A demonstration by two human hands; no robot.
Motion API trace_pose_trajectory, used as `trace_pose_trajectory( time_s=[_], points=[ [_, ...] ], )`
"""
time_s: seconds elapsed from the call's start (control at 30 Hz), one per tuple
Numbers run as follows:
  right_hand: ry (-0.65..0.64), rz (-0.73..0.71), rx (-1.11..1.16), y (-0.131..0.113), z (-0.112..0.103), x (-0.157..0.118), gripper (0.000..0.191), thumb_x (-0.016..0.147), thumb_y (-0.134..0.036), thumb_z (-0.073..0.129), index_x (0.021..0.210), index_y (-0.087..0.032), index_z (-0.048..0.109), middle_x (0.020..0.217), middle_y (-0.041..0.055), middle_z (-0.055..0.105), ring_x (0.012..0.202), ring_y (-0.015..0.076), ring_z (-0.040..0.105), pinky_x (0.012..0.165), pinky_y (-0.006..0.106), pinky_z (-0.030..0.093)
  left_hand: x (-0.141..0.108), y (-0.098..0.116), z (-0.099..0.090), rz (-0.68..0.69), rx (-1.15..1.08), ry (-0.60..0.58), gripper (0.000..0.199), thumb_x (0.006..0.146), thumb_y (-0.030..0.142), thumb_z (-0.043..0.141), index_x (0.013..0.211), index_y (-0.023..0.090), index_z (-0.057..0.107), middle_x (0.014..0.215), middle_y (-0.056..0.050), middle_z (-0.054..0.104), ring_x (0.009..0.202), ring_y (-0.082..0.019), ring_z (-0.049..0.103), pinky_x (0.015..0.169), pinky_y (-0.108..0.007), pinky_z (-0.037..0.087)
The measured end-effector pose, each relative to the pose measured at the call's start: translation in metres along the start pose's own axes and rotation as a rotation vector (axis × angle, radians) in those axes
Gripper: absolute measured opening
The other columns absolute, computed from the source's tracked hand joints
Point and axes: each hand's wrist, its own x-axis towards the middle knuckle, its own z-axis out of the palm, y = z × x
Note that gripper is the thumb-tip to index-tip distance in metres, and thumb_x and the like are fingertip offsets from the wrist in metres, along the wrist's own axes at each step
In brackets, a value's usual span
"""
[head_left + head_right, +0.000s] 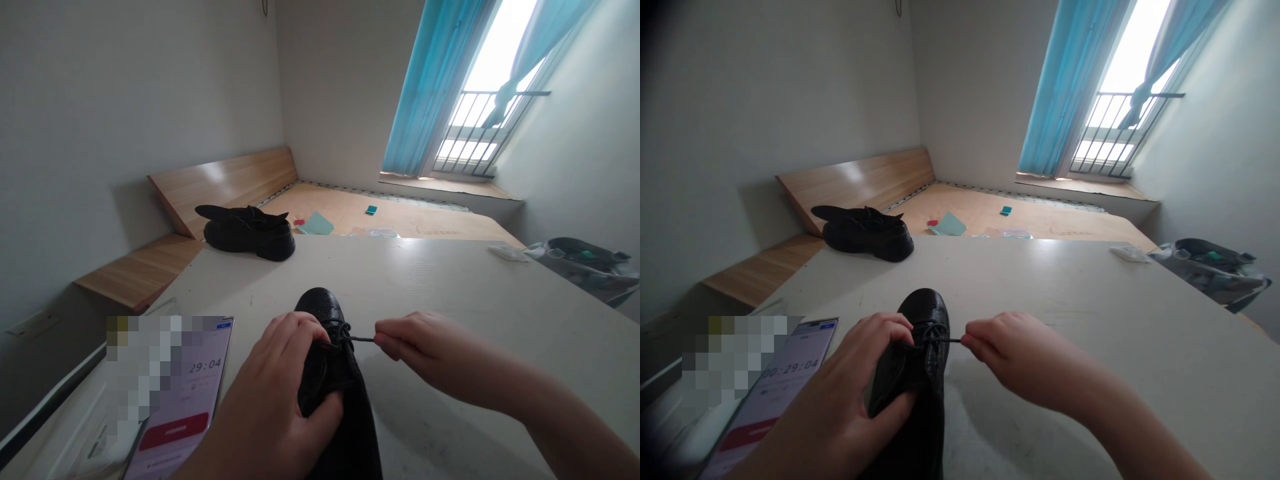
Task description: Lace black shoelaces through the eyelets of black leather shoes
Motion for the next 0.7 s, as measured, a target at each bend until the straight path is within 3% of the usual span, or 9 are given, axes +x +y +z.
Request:
trace_pose_trajectory(
  time_s=[0.17, 0.27, 0.37, 0.5, 0.7],
  points=[
    [-0.272, 0.051, 0.237, 0.024, -0.01, -0.001, 0.035, 0.1, -0.032, 0.04, 0.072, -0.02, 0.057, 0.063, -0.0025, 0.051, 0.057, 0.0109, 0.046, 0.054, 0.022, 0.037, 0.0, -0.001, 0.001, -0.014, -0.022, -0.014, 0.025, 0.078, 0.019, 0.058, 0.101, 0.023, 0.05, 0.11, -0.007, 0.059, 0.102, -0.027, 0.057, 0.086, -0.044, 0.051],
    [-0.318, 0.064, 0.343, 0.02, -0.004, 0.003, 0.029, 0.099, -0.034, 0.043, 0.082, -0.021, 0.063, 0.066, -0.0029, 0.054, 0.059, 0.0105, 0.049, 0.056, 0.022, 0.04, -0.002, -0.001, 0.001, 0.001, -0.025, -0.002, 0.028, 0.078, 0.018, 0.057, 0.105, 0.026, 0.053, 0.116, -0.006, 0.058, 0.109, -0.027, 0.056, 0.092, -0.044, 0.05],
    [-0.164, 0.022, 0.407, 0.009, 0.007, 0.009, 0.024, 0.098, -0.038, 0.046, 0.1, -0.022, 0.063, 0.077, -0.0005, 0.061, 0.067, 0.0125, 0.055, 0.062, 0.025, 0.046, -0.003, -0.001, 0.002, 0.031, -0.064, 0.009, 0.032, 0.078, 0.015, 0.055, 0.107, 0.028, 0.053, 0.122, -0.006, 0.056, 0.115, -0.026, 0.053, 0.096, -0.044, 0.049],
    [0.122, -0.053, 0.476, -0.008, 0.017, 0.01, 0.018, 0.098, -0.031, 0.048, 0.107, -0.023, 0.061, 0.091, 0.0022, 0.064, 0.081, 0.0152, 0.059, 0.071, 0.028, 0.049, -0.002, 0.0, 0.001, 0.01, -0.119, -0.007, 0.024, 0.069, 0.008, 0.053, 0.086, 0.024, 0.049, 0.118, -0.006, 0.055, 0.115, -0.026, 0.052, 0.095, -0.042, 0.049],
    [0.163, -0.256, 0.51, -0.023, 0.018, 0.002, 0.016, 0.092, -0.018, 0.056, 0.105, -0.023, 0.064, 0.099, 0.0026, 0.063, 0.094, 0.0157, 0.059, 0.085, 0.031, 0.049, 0.001, 0.001, -0.002, -0.025, -0.191, -0.042, 0.022, 0.071, 0.009, 0.059, 0.067, 0.021, 0.041, 0.11, -0.003, 0.054, 0.111, -0.024, 0.051, 0.093, -0.039, 0.049]
  ],
)
